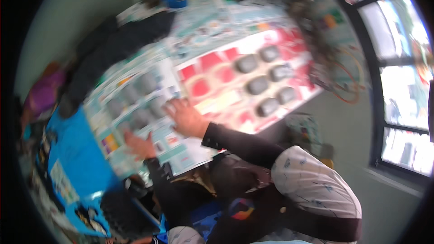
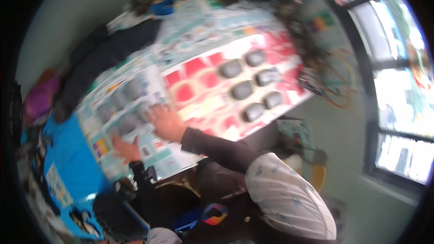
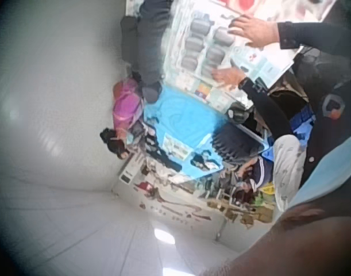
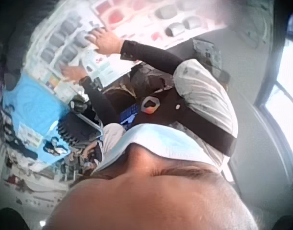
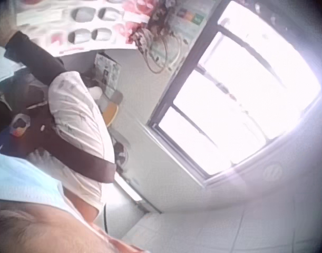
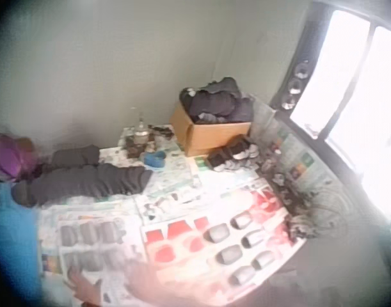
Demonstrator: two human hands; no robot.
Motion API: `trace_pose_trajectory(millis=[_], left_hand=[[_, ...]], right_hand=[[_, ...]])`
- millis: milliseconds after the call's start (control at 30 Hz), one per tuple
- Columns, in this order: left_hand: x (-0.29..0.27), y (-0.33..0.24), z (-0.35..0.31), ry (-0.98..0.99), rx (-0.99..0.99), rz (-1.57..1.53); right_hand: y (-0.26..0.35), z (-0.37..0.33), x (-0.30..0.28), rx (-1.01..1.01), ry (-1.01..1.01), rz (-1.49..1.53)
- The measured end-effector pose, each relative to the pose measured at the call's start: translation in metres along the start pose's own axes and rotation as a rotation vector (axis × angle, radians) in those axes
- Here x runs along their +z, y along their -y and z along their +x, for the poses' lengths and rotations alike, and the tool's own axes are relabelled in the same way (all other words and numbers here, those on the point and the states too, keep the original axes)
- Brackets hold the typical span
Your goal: Applying adhesive to shoe components using a spray tool and organizing them on a grid.
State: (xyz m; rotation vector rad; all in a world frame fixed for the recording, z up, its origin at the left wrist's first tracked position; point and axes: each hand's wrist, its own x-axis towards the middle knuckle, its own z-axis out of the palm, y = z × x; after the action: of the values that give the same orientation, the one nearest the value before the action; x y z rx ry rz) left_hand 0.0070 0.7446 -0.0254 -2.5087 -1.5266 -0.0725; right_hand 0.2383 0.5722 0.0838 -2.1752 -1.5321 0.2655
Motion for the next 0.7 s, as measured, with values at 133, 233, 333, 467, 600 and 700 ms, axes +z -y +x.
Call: trace_pose_trajectory(millis=[133, 233, 333, 467, 600, 700], left_hand=[[-0.071, -0.110, -0.061, 0.192, -0.200, -0.220], [-0.109, -0.213, -0.138, 0.273, -0.187, -0.510], [-0.139, -0.337, -0.215, 0.384, -0.060, -0.732], [-0.180, -0.457, -0.267, 0.581, -0.014, -0.447], [-0.186, -0.510, -0.267, 0.723, -0.117, -0.347], [-0.190, -0.531, -0.266, 0.697, -0.170, -0.305]], right_hand=[[-0.072, -0.135, -0.139, 0.131, -0.027, 0.366], [-0.154, -0.245, -0.214, 0.473, 0.056, 0.233], [-0.245, -0.336, -0.217, 0.706, -0.085, -0.195], [-0.298, -0.350, -0.205, 0.757, -0.152, -0.158], [-0.317, -0.340, -0.178, 0.815, -0.141, -0.158], [-0.319, -0.330, -0.163, 0.926, -0.070, -0.242]])
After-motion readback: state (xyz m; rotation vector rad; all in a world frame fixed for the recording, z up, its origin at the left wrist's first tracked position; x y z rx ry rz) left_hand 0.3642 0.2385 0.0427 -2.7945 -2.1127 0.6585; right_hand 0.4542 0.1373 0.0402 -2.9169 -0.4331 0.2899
